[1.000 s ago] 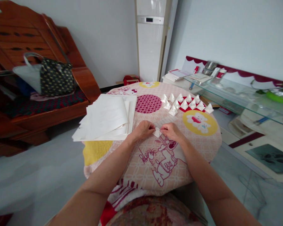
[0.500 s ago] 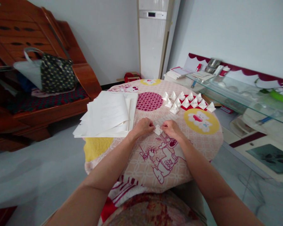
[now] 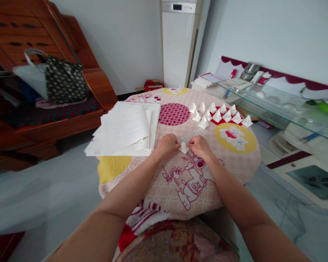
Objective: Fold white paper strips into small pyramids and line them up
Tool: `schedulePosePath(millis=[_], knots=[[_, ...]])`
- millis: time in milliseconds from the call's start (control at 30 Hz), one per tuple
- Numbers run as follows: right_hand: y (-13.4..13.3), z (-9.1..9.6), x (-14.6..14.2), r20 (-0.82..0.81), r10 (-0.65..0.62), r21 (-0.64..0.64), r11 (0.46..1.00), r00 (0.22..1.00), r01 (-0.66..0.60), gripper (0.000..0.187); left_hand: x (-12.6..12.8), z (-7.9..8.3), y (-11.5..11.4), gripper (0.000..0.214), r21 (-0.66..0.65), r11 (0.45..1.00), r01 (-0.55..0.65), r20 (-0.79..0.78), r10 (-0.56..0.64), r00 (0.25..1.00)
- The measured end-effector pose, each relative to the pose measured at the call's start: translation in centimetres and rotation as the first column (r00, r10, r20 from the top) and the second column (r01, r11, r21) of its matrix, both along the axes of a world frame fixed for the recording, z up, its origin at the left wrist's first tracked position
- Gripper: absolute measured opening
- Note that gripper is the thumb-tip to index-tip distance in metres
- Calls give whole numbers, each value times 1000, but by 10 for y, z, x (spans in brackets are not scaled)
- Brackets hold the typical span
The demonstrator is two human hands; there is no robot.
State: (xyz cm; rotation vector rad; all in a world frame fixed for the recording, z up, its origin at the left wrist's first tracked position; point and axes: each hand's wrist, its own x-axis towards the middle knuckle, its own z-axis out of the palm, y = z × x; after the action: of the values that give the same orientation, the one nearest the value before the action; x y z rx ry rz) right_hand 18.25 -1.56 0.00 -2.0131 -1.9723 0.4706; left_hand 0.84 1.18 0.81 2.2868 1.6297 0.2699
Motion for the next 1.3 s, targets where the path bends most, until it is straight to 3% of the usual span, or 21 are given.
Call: schedulePosePath(millis=[233,567,800,1067,1300], knots=[[1,-2,0,-1,-23,-6,1000,1000,23,16,-5,4,4,19,-24,1000,19,3,-19,1000],[-1,4,-3,2,-26,-24,999,1000,26,18,-20,2,14,23,-207,975,85,259,-30,966],[-1,6,-3,1,-28,-36,999,1000,28,18,-17,-2,16,6,-134,987,82,219,-51,974],[-1,6,-3,55,-15,-45,999,998,18,21,-9,-3,10,11,-81,995,65,262,-42,964],[-1,5,-2,27,-21,-34,999,999,22,20,2,-3,9,14,-52,998,32,190,-22,981]])
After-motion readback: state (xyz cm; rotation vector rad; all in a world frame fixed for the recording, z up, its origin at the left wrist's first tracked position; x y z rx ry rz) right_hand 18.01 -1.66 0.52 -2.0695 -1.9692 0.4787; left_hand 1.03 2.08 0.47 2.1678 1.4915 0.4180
